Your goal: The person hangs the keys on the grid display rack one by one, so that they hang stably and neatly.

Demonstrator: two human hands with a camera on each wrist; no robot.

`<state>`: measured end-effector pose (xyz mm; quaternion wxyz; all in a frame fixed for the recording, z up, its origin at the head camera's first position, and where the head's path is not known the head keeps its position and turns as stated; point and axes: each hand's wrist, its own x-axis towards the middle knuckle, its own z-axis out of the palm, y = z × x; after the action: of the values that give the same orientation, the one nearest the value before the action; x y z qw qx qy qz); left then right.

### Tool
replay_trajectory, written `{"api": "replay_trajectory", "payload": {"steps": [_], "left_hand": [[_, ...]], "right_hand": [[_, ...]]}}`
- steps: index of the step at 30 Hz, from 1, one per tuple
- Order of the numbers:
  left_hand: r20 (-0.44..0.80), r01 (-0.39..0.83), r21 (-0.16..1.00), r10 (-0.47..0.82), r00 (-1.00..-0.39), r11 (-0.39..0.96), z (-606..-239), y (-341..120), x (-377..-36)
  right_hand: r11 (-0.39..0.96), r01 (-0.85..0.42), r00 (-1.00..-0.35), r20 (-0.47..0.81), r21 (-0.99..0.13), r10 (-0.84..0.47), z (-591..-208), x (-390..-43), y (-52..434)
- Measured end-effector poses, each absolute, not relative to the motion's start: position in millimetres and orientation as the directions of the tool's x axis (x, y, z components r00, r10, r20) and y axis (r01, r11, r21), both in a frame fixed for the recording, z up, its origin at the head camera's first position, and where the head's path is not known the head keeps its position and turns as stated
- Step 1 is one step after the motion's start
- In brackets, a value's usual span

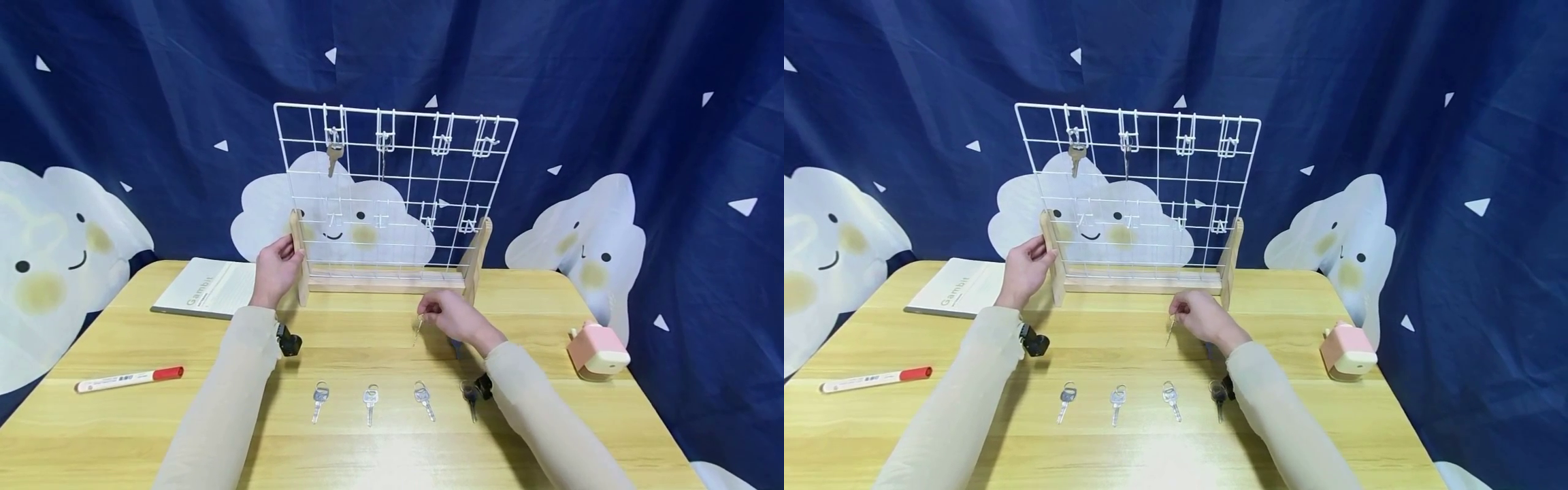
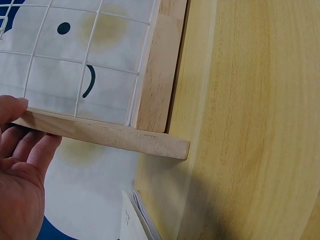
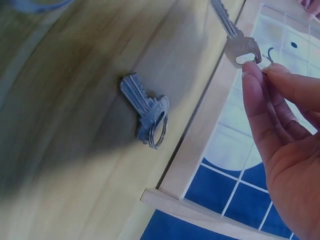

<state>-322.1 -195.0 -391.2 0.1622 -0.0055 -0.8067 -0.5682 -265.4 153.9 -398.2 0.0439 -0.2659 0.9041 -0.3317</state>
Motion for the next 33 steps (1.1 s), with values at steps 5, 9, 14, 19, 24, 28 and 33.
{"api": "replay_trajectory", "payload": {"steps": [5, 9, 14, 19, 24, 28, 33], "left_hand": [[0.258, 0.188, 0.922, -0.176, -0.950, 0.338, -391, -194, -321], [0.258, 0.190, 0.924, -0.174, -0.950, 0.331, -392, -193, -322], [0.262, 0.196, 0.924, -0.172, -0.950, 0.327, -392, -193, -322], [0.258, 0.193, 0.927, -0.173, -0.951, 0.323, -392, -194, -324], [0.261, 0.198, 0.928, -0.172, -0.950, 0.316, -392, -195, -325], [0.253, 0.191, 0.929, -0.168, -0.953, 0.317, -392, -195, -324], [0.243, 0.182, 0.933, -0.172, -0.955, 0.311, -391, -195, -323]], "right_hand": [[0.631, -0.466, -0.854, 0.129, -0.620, -0.504, -395, -261, 159], [0.645, -0.465, -0.862, 0.144, -0.607, -0.486, -389, -258, 161], [0.652, -0.495, -0.854, 0.183, -0.575, -0.487, -383, -253, 161], [0.650, -0.529, -0.840, 0.229, -0.546, -0.491, -379, -251, 161], [0.636, -0.534, -0.838, 0.250, -0.556, -0.485, -375, -252, 164], [0.631, -0.531, -0.841, 0.262, -0.565, -0.473, -370, -253, 167], [0.638, -0.542, -0.837, 0.288, -0.547, -0.465, -362, -255, 165]]}}
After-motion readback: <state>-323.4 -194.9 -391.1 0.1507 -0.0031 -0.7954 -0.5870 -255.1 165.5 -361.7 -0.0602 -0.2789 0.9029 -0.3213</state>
